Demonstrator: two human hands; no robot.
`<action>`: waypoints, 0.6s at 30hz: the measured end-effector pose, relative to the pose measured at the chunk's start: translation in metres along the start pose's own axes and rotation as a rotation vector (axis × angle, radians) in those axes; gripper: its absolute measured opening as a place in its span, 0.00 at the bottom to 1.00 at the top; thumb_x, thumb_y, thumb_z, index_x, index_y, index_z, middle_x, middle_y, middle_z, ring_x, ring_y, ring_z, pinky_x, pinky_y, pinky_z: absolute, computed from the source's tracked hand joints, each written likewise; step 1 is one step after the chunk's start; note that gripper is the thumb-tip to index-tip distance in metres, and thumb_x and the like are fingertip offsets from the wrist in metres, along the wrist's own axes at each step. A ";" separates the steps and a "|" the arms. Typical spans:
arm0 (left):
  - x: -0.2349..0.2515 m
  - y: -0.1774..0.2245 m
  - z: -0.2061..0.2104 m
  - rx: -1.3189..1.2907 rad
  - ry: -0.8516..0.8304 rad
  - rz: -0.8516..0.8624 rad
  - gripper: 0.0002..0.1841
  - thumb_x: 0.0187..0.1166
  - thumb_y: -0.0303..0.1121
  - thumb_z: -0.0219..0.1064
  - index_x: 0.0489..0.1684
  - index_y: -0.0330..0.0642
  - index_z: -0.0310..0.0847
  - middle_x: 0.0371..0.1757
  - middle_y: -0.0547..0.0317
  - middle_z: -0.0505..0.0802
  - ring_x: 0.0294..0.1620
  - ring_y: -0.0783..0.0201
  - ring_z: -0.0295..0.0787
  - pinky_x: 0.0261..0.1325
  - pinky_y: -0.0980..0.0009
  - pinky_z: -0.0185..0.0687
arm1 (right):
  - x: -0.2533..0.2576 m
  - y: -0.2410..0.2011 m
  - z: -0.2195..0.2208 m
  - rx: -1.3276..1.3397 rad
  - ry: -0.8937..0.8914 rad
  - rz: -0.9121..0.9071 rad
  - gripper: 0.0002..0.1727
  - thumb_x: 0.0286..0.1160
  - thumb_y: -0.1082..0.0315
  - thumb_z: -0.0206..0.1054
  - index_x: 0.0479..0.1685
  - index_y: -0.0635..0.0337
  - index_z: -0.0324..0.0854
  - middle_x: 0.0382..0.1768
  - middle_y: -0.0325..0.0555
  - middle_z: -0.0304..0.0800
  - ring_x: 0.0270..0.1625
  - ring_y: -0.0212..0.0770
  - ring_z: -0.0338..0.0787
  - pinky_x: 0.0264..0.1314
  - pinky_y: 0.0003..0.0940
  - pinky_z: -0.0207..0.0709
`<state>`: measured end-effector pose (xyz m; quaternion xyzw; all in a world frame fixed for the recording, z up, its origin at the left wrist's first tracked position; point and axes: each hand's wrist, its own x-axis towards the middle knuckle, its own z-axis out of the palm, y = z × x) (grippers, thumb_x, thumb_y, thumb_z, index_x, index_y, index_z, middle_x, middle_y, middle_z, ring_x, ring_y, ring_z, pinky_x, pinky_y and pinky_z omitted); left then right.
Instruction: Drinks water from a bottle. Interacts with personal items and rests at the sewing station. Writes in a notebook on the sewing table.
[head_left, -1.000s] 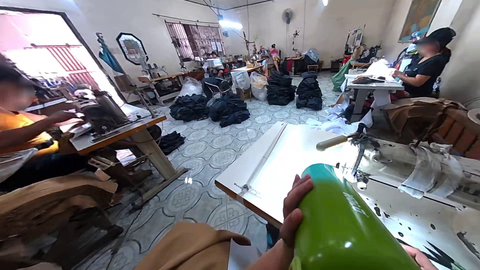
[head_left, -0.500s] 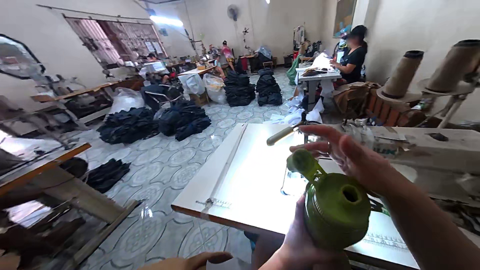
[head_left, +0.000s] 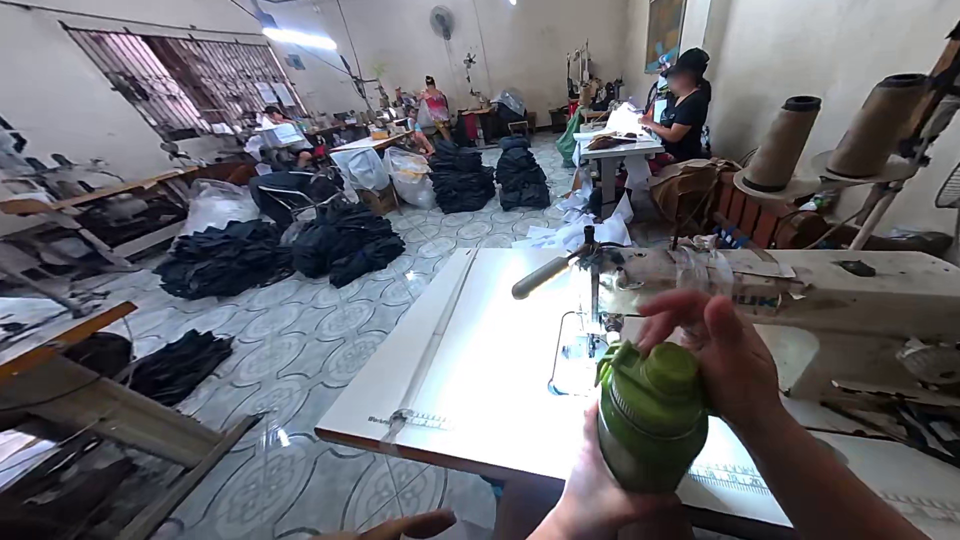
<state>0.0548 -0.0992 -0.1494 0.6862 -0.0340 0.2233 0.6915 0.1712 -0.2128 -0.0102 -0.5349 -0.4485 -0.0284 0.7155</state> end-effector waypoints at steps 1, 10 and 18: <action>0.000 0.000 0.001 0.010 0.008 -0.010 0.61 0.37 0.30 0.90 0.77 0.14 0.53 0.65 0.38 0.85 0.67 0.72 0.85 0.73 0.77 0.78 | -0.002 0.004 0.002 -0.013 0.106 -0.033 0.27 0.87 0.37 0.46 0.38 0.39 0.87 0.25 0.11 0.85 0.32 0.12 0.83 0.41 0.12 0.78; -0.003 -0.003 0.008 0.061 0.056 0.072 0.62 0.39 0.33 0.91 0.77 0.11 0.51 0.66 0.32 0.84 0.69 0.71 0.83 0.75 0.77 0.74 | -0.013 0.011 -0.008 -0.137 -0.192 -0.126 0.30 0.86 0.36 0.49 0.64 0.44 0.86 0.58 0.26 0.95 0.66 0.25 0.89 0.73 0.27 0.81; 0.026 0.155 0.012 0.185 -0.019 -0.549 0.44 0.53 0.12 0.78 0.75 0.08 0.59 0.71 0.19 0.79 0.70 0.62 0.82 0.72 0.81 0.70 | -0.045 0.012 -0.012 -0.197 -0.064 -0.149 0.20 0.85 0.48 0.62 0.72 0.35 0.83 0.69 0.20 0.88 0.75 0.25 0.82 0.80 0.25 0.75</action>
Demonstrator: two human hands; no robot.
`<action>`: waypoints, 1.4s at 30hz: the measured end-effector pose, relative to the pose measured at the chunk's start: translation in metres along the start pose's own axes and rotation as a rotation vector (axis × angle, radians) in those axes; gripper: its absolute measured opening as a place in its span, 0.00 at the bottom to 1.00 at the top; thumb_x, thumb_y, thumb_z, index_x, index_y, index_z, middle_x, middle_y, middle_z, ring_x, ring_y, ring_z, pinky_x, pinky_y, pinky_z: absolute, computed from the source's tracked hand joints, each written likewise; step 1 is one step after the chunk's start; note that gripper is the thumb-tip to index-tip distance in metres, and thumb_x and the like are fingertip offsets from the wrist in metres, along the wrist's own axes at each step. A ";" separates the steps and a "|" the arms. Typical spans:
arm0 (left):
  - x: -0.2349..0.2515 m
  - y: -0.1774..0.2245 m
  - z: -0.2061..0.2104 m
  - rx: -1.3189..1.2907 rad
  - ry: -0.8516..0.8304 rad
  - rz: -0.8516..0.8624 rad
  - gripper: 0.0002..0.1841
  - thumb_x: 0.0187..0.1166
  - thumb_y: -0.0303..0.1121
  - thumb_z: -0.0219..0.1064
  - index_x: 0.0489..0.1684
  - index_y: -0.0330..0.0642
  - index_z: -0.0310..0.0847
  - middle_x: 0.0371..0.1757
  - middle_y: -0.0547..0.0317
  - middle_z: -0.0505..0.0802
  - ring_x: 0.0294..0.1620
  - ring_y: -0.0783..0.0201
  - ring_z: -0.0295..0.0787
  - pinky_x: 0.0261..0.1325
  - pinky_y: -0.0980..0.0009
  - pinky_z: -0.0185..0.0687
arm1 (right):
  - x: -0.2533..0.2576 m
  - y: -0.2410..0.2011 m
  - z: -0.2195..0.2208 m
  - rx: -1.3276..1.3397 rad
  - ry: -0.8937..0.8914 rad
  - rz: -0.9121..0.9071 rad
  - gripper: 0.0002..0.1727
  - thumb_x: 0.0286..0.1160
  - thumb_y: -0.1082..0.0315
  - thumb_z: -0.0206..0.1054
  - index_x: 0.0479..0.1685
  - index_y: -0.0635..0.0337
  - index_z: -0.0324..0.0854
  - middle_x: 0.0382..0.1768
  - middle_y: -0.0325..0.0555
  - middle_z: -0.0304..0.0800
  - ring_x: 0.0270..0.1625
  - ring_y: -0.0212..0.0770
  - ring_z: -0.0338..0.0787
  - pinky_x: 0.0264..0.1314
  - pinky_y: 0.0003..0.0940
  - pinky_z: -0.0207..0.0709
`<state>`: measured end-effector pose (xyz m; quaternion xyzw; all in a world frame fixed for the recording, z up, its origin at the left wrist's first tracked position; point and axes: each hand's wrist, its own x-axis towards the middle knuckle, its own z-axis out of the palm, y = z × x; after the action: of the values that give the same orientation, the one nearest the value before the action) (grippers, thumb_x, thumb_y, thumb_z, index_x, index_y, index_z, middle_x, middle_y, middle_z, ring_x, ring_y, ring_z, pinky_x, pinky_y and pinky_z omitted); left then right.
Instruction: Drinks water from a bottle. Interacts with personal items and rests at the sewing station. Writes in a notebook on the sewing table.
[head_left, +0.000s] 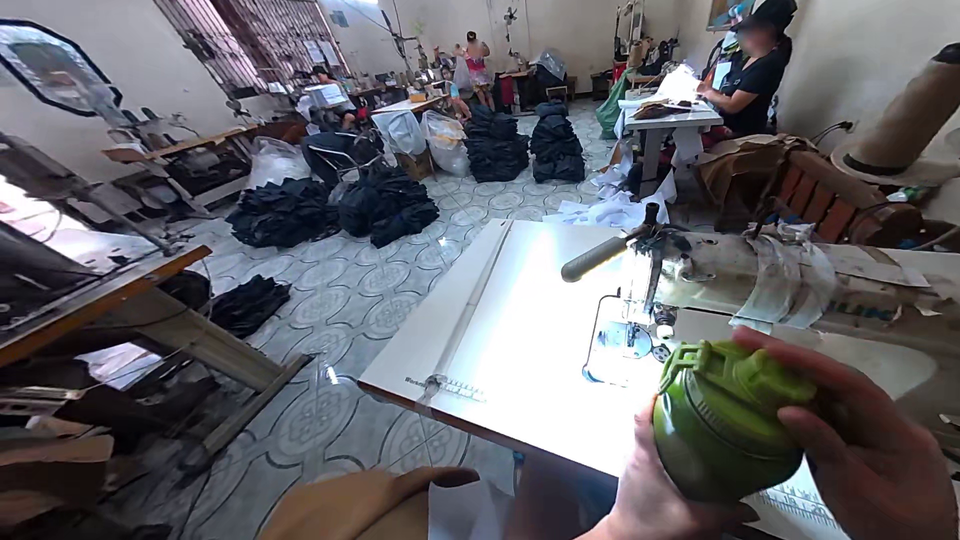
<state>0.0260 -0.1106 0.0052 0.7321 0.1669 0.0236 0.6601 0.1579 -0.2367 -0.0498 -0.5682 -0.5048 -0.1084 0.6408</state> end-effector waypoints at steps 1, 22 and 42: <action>0.005 -0.022 0.007 -0.041 0.050 0.112 0.45 0.49 0.13 0.81 0.73 0.06 0.59 0.68 0.18 0.81 0.67 0.63 0.84 0.70 0.81 0.71 | -0.004 -0.001 0.005 -0.026 0.090 -0.011 0.19 0.84 0.49 0.63 0.70 0.33 0.84 0.67 0.17 0.89 0.73 0.22 0.84 0.77 0.22 0.77; -0.008 0.002 -0.007 0.025 -0.089 0.121 0.42 0.52 0.11 0.78 0.73 0.07 0.62 0.71 0.19 0.80 0.72 0.60 0.82 0.74 0.80 0.69 | -0.002 -0.011 -0.004 -0.068 -0.114 0.040 0.18 0.79 0.41 0.66 0.56 0.39 0.82 0.63 0.23 0.87 0.71 0.22 0.82 0.73 0.22 0.77; 0.092 -0.137 0.067 0.445 -0.553 0.911 0.47 0.64 0.50 0.81 0.84 0.36 0.66 0.80 0.42 0.80 0.82 0.48 0.75 0.80 0.47 0.69 | -0.097 -0.123 -0.110 -0.666 -0.050 0.219 0.45 0.53 0.44 0.83 0.73 0.51 0.69 0.63 0.29 0.83 0.68 0.21 0.82 0.70 0.19 0.81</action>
<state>0.1006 -0.1391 -0.1541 0.8302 -0.3427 0.0776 0.4327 0.0825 -0.4111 -0.0310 -0.7992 -0.3934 -0.1840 0.4155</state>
